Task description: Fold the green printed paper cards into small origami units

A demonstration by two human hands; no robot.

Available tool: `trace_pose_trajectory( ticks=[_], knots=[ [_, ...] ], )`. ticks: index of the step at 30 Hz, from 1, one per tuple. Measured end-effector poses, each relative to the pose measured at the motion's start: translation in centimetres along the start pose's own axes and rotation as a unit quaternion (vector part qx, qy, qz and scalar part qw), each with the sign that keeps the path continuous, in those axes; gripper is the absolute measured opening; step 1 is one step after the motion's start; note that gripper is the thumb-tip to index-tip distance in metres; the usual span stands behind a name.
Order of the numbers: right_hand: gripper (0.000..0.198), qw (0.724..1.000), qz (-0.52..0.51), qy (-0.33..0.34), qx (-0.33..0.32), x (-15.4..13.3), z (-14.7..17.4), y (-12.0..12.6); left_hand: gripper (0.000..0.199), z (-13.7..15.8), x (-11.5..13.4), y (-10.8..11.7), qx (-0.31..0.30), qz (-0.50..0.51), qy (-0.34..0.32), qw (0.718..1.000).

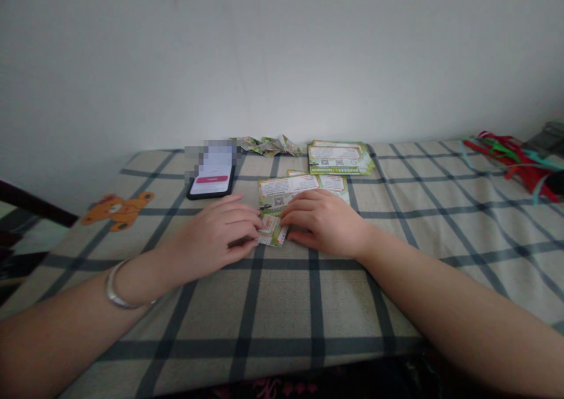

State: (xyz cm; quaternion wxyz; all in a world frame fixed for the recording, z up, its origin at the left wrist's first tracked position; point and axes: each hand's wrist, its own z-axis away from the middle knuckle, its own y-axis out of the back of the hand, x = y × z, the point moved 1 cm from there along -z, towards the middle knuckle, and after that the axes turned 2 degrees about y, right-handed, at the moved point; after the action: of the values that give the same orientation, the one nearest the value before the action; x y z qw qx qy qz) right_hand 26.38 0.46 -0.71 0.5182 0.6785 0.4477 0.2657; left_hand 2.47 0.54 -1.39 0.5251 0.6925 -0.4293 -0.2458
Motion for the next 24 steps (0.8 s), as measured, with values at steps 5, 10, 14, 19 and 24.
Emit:
trace_pose_trajectory(
  ticks=[5, 10, 14, 19, 24],
  knots=[
    [0.02, 0.999, 0.036, 0.011, 0.004, 0.1, 0.1, -0.3, 0.01, 0.1, -0.5, -0.2, 0.004, 0.008, -0.007, 1.0],
    [0.022, 0.997, 0.07, 0.02, 0.002, -0.2, 0.1, -0.5, 0.012, 0.3, -0.9, -0.4, 0.013, 0.008, -0.018, 1.0],
    [0.024, 0.996, 0.084, 0.032, -0.014, -0.8, 0.1, -0.4, 0.014, 0.3, -1.0, -0.6, 0.027, 0.01, -0.026, 0.999],
    [0.02, 0.994, 0.105, 0.017, -0.003, -1.2, 0.0, -0.5, 0.014, 0.3, -1.1, -0.7, 0.033, 0.017, -0.033, 0.999],
    [0.016, 0.998, 0.069, 0.0, 0.006, -1.3, -0.2, -0.6, 0.013, 0.1, -0.8, -0.5, 0.034, 0.023, -0.012, 0.999]
  ],
)
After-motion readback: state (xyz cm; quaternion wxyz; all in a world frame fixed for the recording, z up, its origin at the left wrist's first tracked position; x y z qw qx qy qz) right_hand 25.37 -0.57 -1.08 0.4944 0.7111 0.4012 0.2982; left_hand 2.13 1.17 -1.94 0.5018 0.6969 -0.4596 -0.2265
